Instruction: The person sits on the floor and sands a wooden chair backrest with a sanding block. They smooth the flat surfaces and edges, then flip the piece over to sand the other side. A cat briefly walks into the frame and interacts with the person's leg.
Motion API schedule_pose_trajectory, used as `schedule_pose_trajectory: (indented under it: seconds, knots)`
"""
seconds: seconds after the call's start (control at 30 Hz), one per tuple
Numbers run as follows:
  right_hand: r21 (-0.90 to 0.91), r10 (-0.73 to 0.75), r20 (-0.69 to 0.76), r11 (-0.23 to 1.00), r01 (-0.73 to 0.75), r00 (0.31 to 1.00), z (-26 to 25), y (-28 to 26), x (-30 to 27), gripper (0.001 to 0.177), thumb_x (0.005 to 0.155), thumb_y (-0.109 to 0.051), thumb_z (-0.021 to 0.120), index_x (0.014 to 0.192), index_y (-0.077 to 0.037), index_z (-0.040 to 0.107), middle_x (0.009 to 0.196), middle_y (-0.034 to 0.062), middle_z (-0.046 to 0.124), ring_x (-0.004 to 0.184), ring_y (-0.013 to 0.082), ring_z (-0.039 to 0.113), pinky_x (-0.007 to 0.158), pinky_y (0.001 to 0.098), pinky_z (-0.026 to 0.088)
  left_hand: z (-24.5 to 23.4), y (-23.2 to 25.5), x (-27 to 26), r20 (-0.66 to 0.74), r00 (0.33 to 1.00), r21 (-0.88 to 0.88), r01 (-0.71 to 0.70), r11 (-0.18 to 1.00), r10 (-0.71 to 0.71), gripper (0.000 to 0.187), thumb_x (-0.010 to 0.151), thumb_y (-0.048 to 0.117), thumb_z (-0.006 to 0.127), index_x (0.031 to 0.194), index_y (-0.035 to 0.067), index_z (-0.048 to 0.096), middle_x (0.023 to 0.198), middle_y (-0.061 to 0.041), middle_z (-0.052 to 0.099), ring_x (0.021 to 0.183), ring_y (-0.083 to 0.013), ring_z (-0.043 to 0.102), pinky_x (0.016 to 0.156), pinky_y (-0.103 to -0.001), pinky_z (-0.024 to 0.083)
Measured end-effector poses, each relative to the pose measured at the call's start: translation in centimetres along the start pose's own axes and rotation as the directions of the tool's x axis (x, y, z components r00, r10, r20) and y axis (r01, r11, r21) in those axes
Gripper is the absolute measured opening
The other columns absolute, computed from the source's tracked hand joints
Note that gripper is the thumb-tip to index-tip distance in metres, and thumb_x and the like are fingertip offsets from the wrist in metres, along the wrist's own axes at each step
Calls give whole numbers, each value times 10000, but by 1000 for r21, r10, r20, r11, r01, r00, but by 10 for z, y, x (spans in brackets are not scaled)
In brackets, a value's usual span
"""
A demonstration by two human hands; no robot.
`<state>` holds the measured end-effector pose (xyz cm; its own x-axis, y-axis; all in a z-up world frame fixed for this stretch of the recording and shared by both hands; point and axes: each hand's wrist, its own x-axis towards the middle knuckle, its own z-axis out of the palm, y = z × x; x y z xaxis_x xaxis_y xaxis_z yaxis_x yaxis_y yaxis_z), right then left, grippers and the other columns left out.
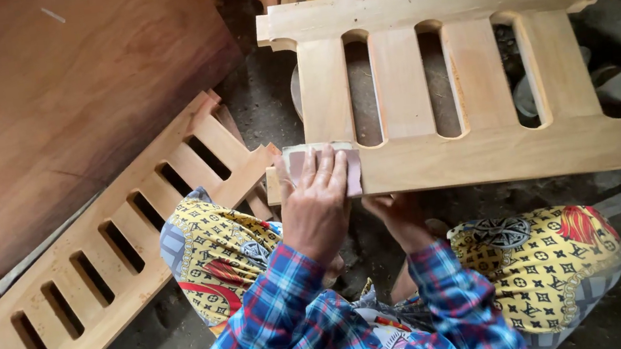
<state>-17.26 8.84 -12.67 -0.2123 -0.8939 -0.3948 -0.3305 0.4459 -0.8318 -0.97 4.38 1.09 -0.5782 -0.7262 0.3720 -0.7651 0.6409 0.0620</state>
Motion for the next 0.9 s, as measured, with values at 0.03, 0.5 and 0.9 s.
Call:
schedule_pose_trajectory:
  seconds: [0.03,0.5,0.9]
  knots:
    - [4,-3,3,1000,3,1000,-1,6,-13,659,816,-777,654,1247,-285,731,1359,93,642,1213,373,627,1086,586,404,4,-2,-1,1,1000,6,0,1000,0,635,803,297,653,1407,112,592,1464,-135,590,1380,-346,517,1156,-761,133]
    - [798,-208,-25,585,145,978,-49,-47,-36,671,990,-572,347,1022,-40,755,822,208,805,826,322,795,863,439,518,2,-8,20,17,942,178,-333,926,335,607,714,137,599,1301,-7,641,1304,-276,654,1176,-440,655,951,-445,524]
    - [696,-184,-128,684,220,975,-38,-4,-18,505,1023,-295,415,949,11,809,827,183,803,837,267,784,892,383,534,116,-74,168,-68,956,120,-275,954,284,487,823,161,619,1293,34,615,1263,-192,686,1133,-370,687,990,-384,556]
